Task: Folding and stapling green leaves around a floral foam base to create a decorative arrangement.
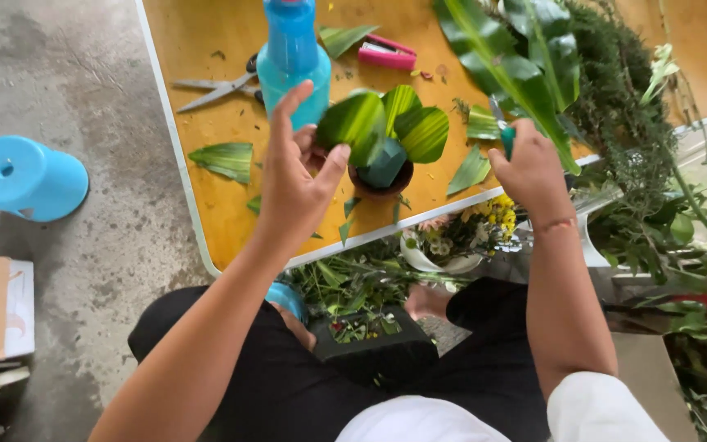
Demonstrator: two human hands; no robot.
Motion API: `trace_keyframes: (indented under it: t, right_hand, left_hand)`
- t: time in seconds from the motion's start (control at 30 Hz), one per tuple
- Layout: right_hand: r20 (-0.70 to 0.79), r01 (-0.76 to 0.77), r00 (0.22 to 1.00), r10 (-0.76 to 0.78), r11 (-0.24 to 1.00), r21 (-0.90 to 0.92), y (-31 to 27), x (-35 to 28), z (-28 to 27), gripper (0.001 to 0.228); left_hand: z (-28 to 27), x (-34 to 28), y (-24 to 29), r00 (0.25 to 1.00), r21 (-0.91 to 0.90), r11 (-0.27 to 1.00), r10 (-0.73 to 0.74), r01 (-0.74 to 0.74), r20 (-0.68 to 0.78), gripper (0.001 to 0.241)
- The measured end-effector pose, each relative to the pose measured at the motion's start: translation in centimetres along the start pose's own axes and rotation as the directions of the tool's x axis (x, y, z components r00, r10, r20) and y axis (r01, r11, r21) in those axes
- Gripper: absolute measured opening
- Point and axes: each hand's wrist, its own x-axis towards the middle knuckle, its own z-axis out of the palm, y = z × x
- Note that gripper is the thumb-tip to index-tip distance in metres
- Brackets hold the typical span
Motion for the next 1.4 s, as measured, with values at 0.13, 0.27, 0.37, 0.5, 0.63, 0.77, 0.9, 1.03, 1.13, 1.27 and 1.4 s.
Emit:
trace_keyframes:
  t: [0.13, 0.27, 0.37, 0.5, 0.63, 0.77, 0.9, 1.03, 1.13, 1.27, 1.4]
  right_hand:
    - [-0.215, 0.251, 0.936, -0.278, 0.957, -0.142, 2.3, 5.4, 2.5, 0.054]
    - [-0.203, 0.255, 0.922, -0.328, 0.914, -0.317, 4.1, 8.0, 4.2, 0.052]
    - [-0.396, 0.241, 0.849, -0.349, 0.924, -0.298, 2.4, 4.6, 2.0, 0.063]
    - [-0.367, 0.342, 0.876, -0.312, 0.94, 0.017, -5.2, -7.6, -2.4, 0.036]
    - [0.268, 0.484, 0.763, -0.588, 0.795, 0.367, -6.8, -13.6, -4.1, 0.051]
    - [-0.195, 0.217, 0.975, -0.107, 0.659, 0.72, -4.7, -14.5, 1.2, 0.05]
    - [-0.342, 0.306, 0.939, -0.041, 0.556, 0.773, -4.7, -13.9, 2.2, 0.051]
    - [-0.419, 0.496, 0.865, -0.276, 0.341, 0.798, -5.6, -14.3, 2.6, 0.053]
    - [-0.302, 0.302, 0.951, -0.065, 0.396, 0.867, -6.6, -14.8, 3.4, 0.049]
    - [-0.238, 0.186, 0.97, 0.046, 0.488, 0.853, -10.5, -15.8, 2.2, 0.017]
    - [-0.339, 0.161, 0.924, 0.177, 0.624, 0.765, -7.9, -12.9, 2.8, 0.025]
  left_hand:
    - [0.5, -0.2, -1.6, 0.994, -0.127, 0.99, 0.073, -0.062, 0.082, 0.066]
    - [1.0, -0.6, -0.8, 0.987, -0.125, 0.992, 0.017, 0.003, 0.16, 0.065]
    - [1.1, -0.9, -0.5, 0.979, -0.143, 0.99, 0.023, 0.006, 0.201, 0.063]
    - [2.0, -1.3, -1.3, 0.97, -0.164, 0.985, -0.012, 0.053, 0.241, 0.064]
    - [3.4, -2.3, -0.9, 0.951, -0.219, 0.959, -0.115, 0.182, 0.288, 0.063]
    - [4.7, -3.3, -0.9, 0.936, -0.212, 0.94, -0.199, 0.266, 0.292, 0.058]
    - [4.8, -3.2, -0.6, 0.941, -0.213, 0.941, -0.203, 0.264, 0.272, 0.055]
    - [4.9, -3.8, -0.7, 0.947, -0.243, 0.93, -0.22, 0.276, 0.236, 0.053]
    - [5.9, -4.2, -0.1, 0.95, -0.264, 0.926, -0.209, 0.269, 0.233, 0.052]
    - [7.3, -5.0, -0.8, 0.955, -0.138, 0.969, -0.165, 0.203, 0.248, 0.05]
    - [6.8, -4.7, -1.4, 0.992, 0.103, 0.988, -0.119, 0.116, 0.03, 0.038]
